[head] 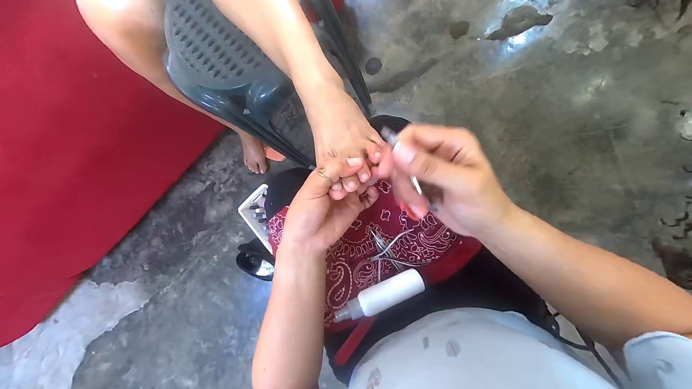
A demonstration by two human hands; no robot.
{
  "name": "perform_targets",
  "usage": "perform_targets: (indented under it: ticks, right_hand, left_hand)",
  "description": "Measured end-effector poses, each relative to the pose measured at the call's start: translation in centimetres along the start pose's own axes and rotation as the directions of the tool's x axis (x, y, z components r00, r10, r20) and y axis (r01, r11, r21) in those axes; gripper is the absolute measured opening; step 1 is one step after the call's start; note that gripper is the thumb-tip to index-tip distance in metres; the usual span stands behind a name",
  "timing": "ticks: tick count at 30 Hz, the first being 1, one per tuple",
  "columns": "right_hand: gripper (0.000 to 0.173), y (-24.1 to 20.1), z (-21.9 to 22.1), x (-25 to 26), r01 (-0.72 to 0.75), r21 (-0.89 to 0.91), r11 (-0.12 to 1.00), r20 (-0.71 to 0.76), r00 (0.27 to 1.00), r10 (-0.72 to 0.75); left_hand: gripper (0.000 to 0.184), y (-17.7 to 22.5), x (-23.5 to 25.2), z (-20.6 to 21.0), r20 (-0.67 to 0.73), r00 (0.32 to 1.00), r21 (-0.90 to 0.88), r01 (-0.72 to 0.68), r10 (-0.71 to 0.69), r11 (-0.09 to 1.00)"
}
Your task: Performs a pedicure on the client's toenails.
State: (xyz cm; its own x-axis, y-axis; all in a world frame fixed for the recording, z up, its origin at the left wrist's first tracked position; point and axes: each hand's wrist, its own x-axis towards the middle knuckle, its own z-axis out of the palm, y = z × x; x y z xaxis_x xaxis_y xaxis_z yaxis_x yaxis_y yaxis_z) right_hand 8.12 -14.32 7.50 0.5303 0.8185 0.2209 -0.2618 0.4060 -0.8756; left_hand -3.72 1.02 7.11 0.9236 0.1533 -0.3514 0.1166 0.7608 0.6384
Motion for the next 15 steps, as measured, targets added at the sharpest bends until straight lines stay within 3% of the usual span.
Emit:
perform_targets:
  ticks: [2,4,15]
  right_hand:
    - [0.027,1.1,-0.2,-1.8,-0.189,-0.029,0.982,0.016,0.982,0.189]
    - [0.029,1.5,-0.2,-2.9,-0.278,-0.039,0.960,0.005,0.960,0.279]
    - [0.027,1.3,-0.5,-3.2,-0.317,0.020,0.948,0.023,0.948,0.316]
  left_hand:
    - [0.015,0.0,-0.1,0.0,0.006,1.000,-0.011,-0.008,0.009,1.000]
    - [0.013,0.0,-0.1,0.0,0.005,1.000,-0.030,-0.014,0.014,0.999]
    - [0.011,0.1,0.1,0.3,-0.041,0.999,-0.062,-0.003,0.001,0.998]
